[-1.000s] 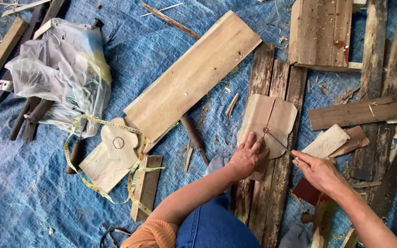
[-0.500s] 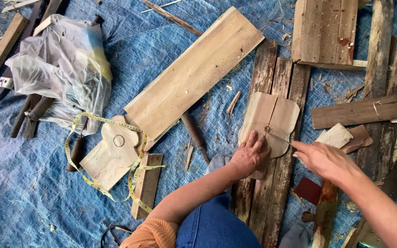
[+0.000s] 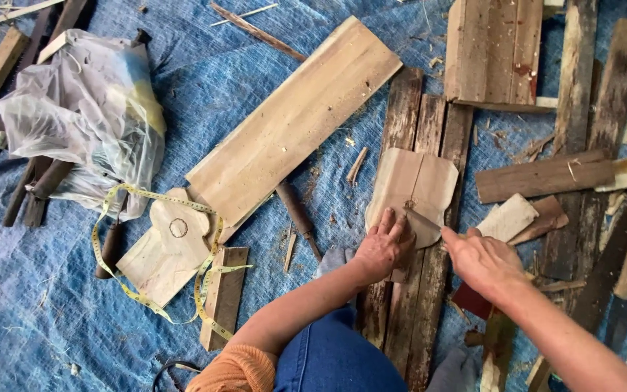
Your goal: Carving and shaping a wooden instrument component using traditional hand tools like a chisel and mallet.
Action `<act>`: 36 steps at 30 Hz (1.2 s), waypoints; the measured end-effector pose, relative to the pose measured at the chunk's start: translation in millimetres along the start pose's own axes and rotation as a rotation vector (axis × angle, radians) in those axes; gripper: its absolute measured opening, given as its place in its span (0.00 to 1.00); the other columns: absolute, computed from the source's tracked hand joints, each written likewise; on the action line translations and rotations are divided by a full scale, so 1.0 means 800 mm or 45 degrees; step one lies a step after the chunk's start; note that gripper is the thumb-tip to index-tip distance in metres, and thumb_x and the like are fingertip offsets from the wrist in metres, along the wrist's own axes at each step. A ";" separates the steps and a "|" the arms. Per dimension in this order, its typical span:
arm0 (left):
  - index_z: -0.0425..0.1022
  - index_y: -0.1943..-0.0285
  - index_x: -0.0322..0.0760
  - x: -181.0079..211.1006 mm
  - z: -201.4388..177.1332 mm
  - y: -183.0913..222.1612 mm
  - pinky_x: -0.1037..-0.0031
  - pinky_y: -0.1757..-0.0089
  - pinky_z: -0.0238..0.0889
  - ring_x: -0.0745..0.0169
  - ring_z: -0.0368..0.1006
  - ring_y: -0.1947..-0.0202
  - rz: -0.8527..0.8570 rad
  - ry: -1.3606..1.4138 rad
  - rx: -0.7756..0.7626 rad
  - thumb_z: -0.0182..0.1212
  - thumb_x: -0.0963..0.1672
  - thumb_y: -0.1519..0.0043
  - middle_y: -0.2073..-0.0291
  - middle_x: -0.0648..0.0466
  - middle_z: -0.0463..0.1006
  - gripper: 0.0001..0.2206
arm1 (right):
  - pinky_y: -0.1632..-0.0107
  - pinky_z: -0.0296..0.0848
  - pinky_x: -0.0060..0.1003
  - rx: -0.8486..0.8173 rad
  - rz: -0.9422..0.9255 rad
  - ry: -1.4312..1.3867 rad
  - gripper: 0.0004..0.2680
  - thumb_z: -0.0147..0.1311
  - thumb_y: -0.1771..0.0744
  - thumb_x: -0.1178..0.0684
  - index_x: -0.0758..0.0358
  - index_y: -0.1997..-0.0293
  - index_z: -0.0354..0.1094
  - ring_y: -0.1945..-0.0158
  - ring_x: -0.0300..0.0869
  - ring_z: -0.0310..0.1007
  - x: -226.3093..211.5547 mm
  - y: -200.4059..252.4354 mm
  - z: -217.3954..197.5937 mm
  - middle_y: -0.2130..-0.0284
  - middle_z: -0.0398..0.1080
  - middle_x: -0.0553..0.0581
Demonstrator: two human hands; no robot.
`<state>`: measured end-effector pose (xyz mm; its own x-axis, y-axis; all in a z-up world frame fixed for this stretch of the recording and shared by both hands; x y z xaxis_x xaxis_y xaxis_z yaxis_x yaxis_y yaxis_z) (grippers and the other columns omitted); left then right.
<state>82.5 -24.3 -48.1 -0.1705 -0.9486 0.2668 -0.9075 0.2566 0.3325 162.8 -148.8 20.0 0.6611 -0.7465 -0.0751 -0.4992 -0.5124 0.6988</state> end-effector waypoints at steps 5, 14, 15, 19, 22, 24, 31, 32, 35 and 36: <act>0.64 0.27 0.63 0.002 -0.009 0.001 0.58 0.45 0.63 0.20 0.39 0.24 -0.005 -0.050 -0.069 0.63 0.56 0.41 0.26 0.44 0.52 0.30 | 0.63 0.81 0.55 0.261 0.077 0.053 0.19 0.42 0.33 0.56 0.53 0.31 0.57 0.64 0.58 0.82 -0.052 0.035 -0.005 0.62 0.72 0.67; 0.61 0.26 0.51 0.005 -0.035 0.011 0.43 0.32 0.37 0.24 0.30 0.24 0.052 0.129 -0.042 0.62 0.49 0.40 0.22 0.39 0.41 0.30 | 0.65 0.84 0.44 0.645 0.346 -0.622 0.18 0.50 0.31 0.52 0.58 0.32 0.61 0.62 0.52 0.81 -0.100 0.030 0.052 0.54 0.77 0.64; 0.61 0.26 0.51 0.004 -0.031 0.012 0.43 0.32 0.37 0.24 0.30 0.24 0.047 0.125 -0.043 0.62 0.49 0.40 0.22 0.39 0.41 0.30 | 0.65 0.84 0.44 0.645 0.340 -0.625 0.18 0.50 0.31 0.52 0.58 0.32 0.61 0.62 0.52 0.81 -0.098 0.038 0.032 0.54 0.77 0.64; 0.63 0.27 0.52 0.001 -0.024 0.008 0.43 0.35 0.45 0.23 0.34 0.23 0.045 0.180 0.037 0.60 0.49 0.40 0.23 0.39 0.47 0.29 | 0.81 0.67 0.37 0.296 0.596 -1.678 0.18 0.52 0.31 0.52 0.54 0.30 0.63 0.80 0.45 0.71 -0.058 0.054 0.063 0.72 0.72 0.60; 0.63 0.27 0.52 -0.001 -0.028 0.009 0.44 0.34 0.45 0.24 0.32 0.23 0.034 0.195 0.034 0.61 0.47 0.41 0.23 0.40 0.45 0.29 | 0.81 0.66 0.38 0.273 0.543 -1.278 0.18 0.52 0.31 0.48 0.49 0.31 0.65 0.84 0.43 0.66 -0.037 0.052 0.052 0.82 0.69 0.57; 0.62 0.26 0.54 0.001 -0.022 0.009 0.45 0.33 0.41 0.26 0.30 0.23 0.041 0.176 -0.013 0.62 0.47 0.42 0.22 0.41 0.43 0.31 | 0.81 0.65 0.37 0.207 0.509 -0.937 0.18 0.51 0.31 0.46 0.43 0.30 0.63 0.87 0.40 0.62 -0.034 0.052 0.031 0.89 0.68 0.54; 0.60 0.24 0.51 0.002 -0.028 0.010 0.43 0.33 0.41 0.22 0.28 0.24 0.053 0.190 -0.014 0.57 0.45 0.39 0.22 0.37 0.42 0.30 | 0.66 0.88 0.39 0.098 0.305 -0.426 0.18 0.41 0.29 0.42 0.32 0.28 0.57 0.76 0.42 0.80 -0.019 0.042 -0.006 0.47 0.72 0.67; 0.58 0.23 0.51 0.003 -0.028 0.011 0.42 0.32 0.37 0.22 0.26 0.24 0.056 0.199 -0.052 0.57 0.44 0.39 0.21 0.38 0.40 0.31 | 0.67 0.88 0.38 0.120 0.282 -0.378 0.18 0.43 0.30 0.41 0.32 0.29 0.58 0.74 0.43 0.82 -0.015 0.041 -0.009 0.44 0.71 0.67; 0.58 0.23 0.50 0.003 -0.034 0.012 0.43 0.34 0.43 0.21 0.29 0.24 0.061 0.195 -0.066 0.57 0.44 0.39 0.22 0.38 0.42 0.31 | 0.78 0.84 0.29 0.130 0.200 -0.250 0.19 0.44 0.30 0.42 0.37 0.29 0.58 0.81 0.36 0.77 0.000 0.031 -0.003 0.48 0.76 0.64; 0.58 0.23 0.50 0.003 -0.029 0.012 0.43 0.34 0.43 0.21 0.29 0.24 0.059 0.196 -0.069 0.57 0.44 0.39 0.22 0.38 0.42 0.31 | 0.78 0.84 0.29 0.126 0.198 -0.251 0.19 0.44 0.30 0.42 0.37 0.29 0.58 0.81 0.36 0.77 0.001 0.030 -0.003 0.48 0.76 0.64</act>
Point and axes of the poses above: each hand's wrist, its own y-axis away from the middle knuckle, its own z-axis out of the palm, x = y × z, the point moved 9 cm from there along -y, towards the middle knuckle
